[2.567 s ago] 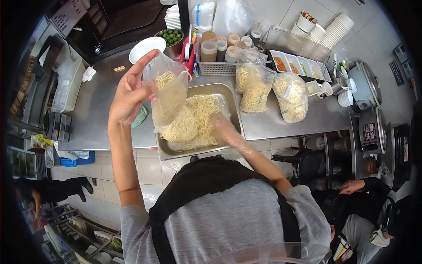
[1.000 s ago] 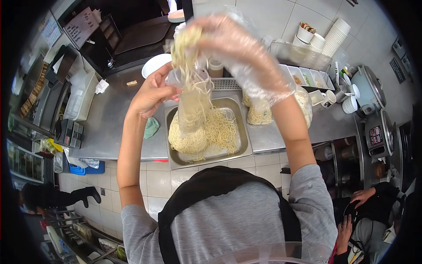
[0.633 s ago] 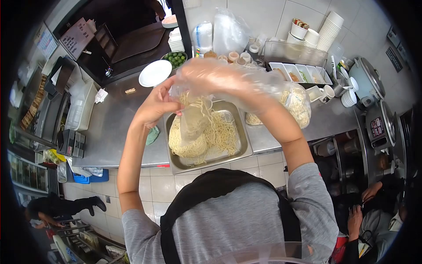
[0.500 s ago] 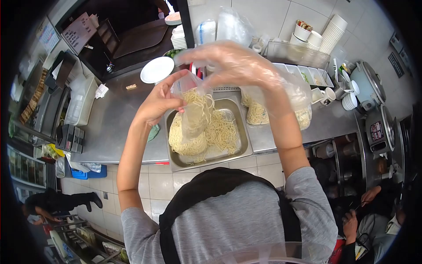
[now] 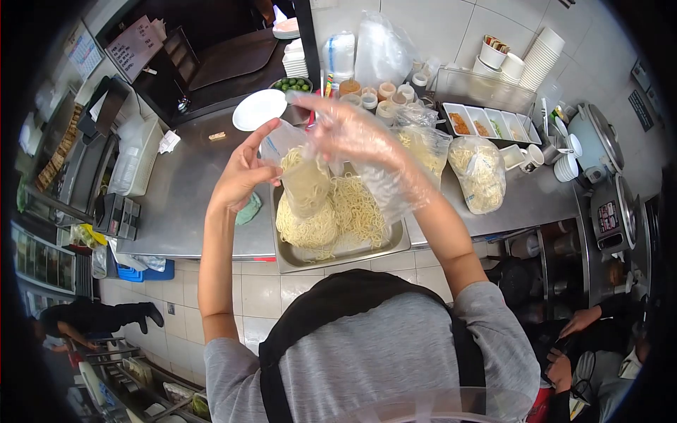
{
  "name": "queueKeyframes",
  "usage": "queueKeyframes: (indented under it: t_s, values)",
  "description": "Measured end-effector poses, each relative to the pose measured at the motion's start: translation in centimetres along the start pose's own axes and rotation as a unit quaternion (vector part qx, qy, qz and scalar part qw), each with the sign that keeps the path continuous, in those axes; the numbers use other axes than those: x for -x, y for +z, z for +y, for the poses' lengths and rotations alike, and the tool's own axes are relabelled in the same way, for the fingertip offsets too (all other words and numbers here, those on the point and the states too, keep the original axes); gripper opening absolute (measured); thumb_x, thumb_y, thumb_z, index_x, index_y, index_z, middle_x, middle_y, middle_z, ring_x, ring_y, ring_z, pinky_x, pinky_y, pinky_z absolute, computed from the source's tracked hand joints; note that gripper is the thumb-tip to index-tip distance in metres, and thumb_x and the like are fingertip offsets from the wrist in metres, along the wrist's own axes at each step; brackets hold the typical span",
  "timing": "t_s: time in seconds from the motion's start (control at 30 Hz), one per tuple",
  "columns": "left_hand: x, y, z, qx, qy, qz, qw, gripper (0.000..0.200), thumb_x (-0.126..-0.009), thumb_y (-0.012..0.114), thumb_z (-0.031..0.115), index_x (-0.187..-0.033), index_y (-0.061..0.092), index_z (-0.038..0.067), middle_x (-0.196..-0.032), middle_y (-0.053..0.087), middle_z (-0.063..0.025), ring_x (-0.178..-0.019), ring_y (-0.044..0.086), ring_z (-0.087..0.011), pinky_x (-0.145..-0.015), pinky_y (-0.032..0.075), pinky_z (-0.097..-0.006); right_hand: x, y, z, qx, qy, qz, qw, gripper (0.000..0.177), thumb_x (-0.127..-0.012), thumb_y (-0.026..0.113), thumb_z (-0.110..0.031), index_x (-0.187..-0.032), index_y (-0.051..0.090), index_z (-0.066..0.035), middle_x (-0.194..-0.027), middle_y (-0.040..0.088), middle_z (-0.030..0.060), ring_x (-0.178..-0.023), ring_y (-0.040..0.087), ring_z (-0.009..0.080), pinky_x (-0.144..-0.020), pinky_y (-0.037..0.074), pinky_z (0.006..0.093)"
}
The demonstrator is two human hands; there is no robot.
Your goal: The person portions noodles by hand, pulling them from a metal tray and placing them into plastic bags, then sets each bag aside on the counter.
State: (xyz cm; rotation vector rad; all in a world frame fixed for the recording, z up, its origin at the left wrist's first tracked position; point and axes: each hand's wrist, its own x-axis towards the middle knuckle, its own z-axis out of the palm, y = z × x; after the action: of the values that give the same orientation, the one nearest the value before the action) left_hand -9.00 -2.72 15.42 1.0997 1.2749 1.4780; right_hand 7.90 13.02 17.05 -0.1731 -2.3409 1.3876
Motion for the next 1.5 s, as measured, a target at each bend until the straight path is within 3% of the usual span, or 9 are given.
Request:
queueKeyframes:
  t_s: [0.27, 0.4, 0.47, 0.67, 0.8, 1.0, 1.07, 1.17, 1.5]
  values:
    - [-0.5, -0.3, 0.5, 0.008, -0.01, -0.011, 1.0, 0.074, -0.067, 0.054, -0.011, -0.139, 0.034, -0.004, -0.144, 0.036, -0.0096, -0.067, 0.058, -0.0069, -0.06, 0.049, -0.0216, -3.1, -2.1, -6.5, -0.357, -0.286, 0.163, 0.874, 0.034, -0.084, 0.066, -0.01, -0.116, 0.056, -0.003, -0.081, 0.065, 0.0065, -0.07, 0.06, 0.0103, -0.061, 0.052, 0.0222]
    - [-1.2, 0.0, 1.6, -0.012, -0.027, -0.021, 0.999, 0.074, -0.067, 0.052, -0.011, -0.139, 0.034, -0.003, -0.144, 0.037, -0.0083, -0.067, 0.057, -0.0052, -0.06, 0.049, -0.0209, -2.6, -1.9, -7.8, -0.1, -0.231, 0.115, 0.961, 0.041, -0.083, 0.067, -0.017, -0.12, 0.056, -0.005, -0.072, 0.063, 0.0031, -0.065, 0.06, 0.0093, -0.062, 0.05, 0.0234]
    - [-1.3, -1.1, 2.4, 0.023, -0.007, -0.031, 0.999, 0.074, -0.067, 0.051, -0.011, -0.139, 0.035, -0.003, -0.144, 0.037, -0.0074, -0.067, 0.056, -0.0045, -0.059, 0.048, -0.0205, -3.1, -3.9, -8.0, -0.148, -0.273, 0.143, 0.94, 0.029, -0.085, 0.066, -0.018, -0.109, 0.059, -0.003, -0.079, 0.065, 0.0062, -0.07, 0.062, 0.0103, -0.062, 0.052, 0.0236]
    - [-1.5, -1.8, 2.3, -0.006, -0.027, -0.045, 0.999, 0.071, -0.069, 0.049, -0.01, -0.138, 0.036, -0.003, -0.142, 0.04, -0.0082, -0.067, 0.056, -0.0023, -0.054, 0.049, -0.0166, -1.4, -6.7, -8.3, -0.204, -0.323, 0.238, 0.893, 0.041, -0.087, 0.062, -0.006, -0.125, 0.046, 0.001, -0.09, 0.066, 0.0078, -0.078, 0.062, 0.0102, -0.067, 0.049, 0.0222]
    - [-2.3, -4.0, 4.7, 0.003, 0.04, -0.035, 0.999, 0.065, -0.073, 0.048, -0.009, -0.137, 0.037, -0.003, -0.141, 0.041, -0.0078, -0.064, 0.053, 0.0002, -0.053, 0.049, -0.0123, -0.1, -4.9, -6.5, -0.226, -0.234, 0.362, 0.873, 0.034, -0.084, 0.064, -0.011, -0.116, 0.055, -0.004, -0.082, 0.066, 0.0038, -0.077, 0.063, 0.0111, -0.066, 0.052, 0.0252]
    - [-7.7, -9.6, 8.5, -0.005, 0.126, -0.046, 0.991, 0.053, -0.082, 0.047, -0.006, -0.135, 0.042, -0.003, -0.137, 0.048, -0.0067, -0.066, 0.046, -0.0002, -0.061, 0.044, -0.0139, 2.6, -0.3, 1.0, -0.215, -0.067, 0.123, 0.967, 0.031, -0.086, 0.067, -0.02, -0.111, 0.058, -0.004, -0.095, 0.066, 0.0064, -0.084, 0.064, 0.0122, -0.072, 0.054, 0.0272]
    - [-9.7, -11.3, 9.1, -0.054, 0.125, -0.001, 0.991, 0.049, -0.081, 0.049, -0.005, -0.13, 0.049, -0.001, -0.13, 0.055, -0.0052, -0.066, 0.047, -0.0002, -0.062, 0.044, -0.0129, 3.4, 0.9, 4.9, -0.114, 0.079, 0.028, 0.99, 0.052, -0.079, 0.072, -0.027, -0.123, 0.053, -0.006, -0.116, 0.062, 0.0125, -0.097, 0.063, 0.0213, -0.085, 0.05, 0.0335]
    - [-12.6, -14.2, 8.6, -0.148, 0.1, 0.064, 0.982, 0.047, -0.08, 0.05, -0.005, -0.127, 0.055, 0.003, -0.123, 0.06, -0.0031, -0.067, 0.049, -0.0002, -0.064, 0.044, -0.0133, 6.2, 2.0, 8.7, 0.314, -0.094, -0.011, 0.945, 0.064, -0.08, 0.069, -0.035, -0.133, 0.046, -0.008, -0.127, 0.054, 0.0174, -0.113, 0.054, 0.0308, -0.097, 0.042, 0.04]
    - [-19.4, -16.1, -1.9, -0.336, 0.187, 0.123, 0.915, 0.046, -0.071, 0.057, -0.004, -0.115, 0.064, 0.005, -0.101, 0.067, -0.0023, -0.062, 0.052, -0.0034, -0.06, 0.048, -0.021, 11.6, 1.6, 10.2, 0.204, 0.035, 0.056, 0.977, 0.064, -0.08, 0.068, -0.037, -0.134, 0.045, -0.011, -0.129, 0.053, 0.0166, -0.116, 0.051, 0.0344, -0.098, 0.039, 0.042]
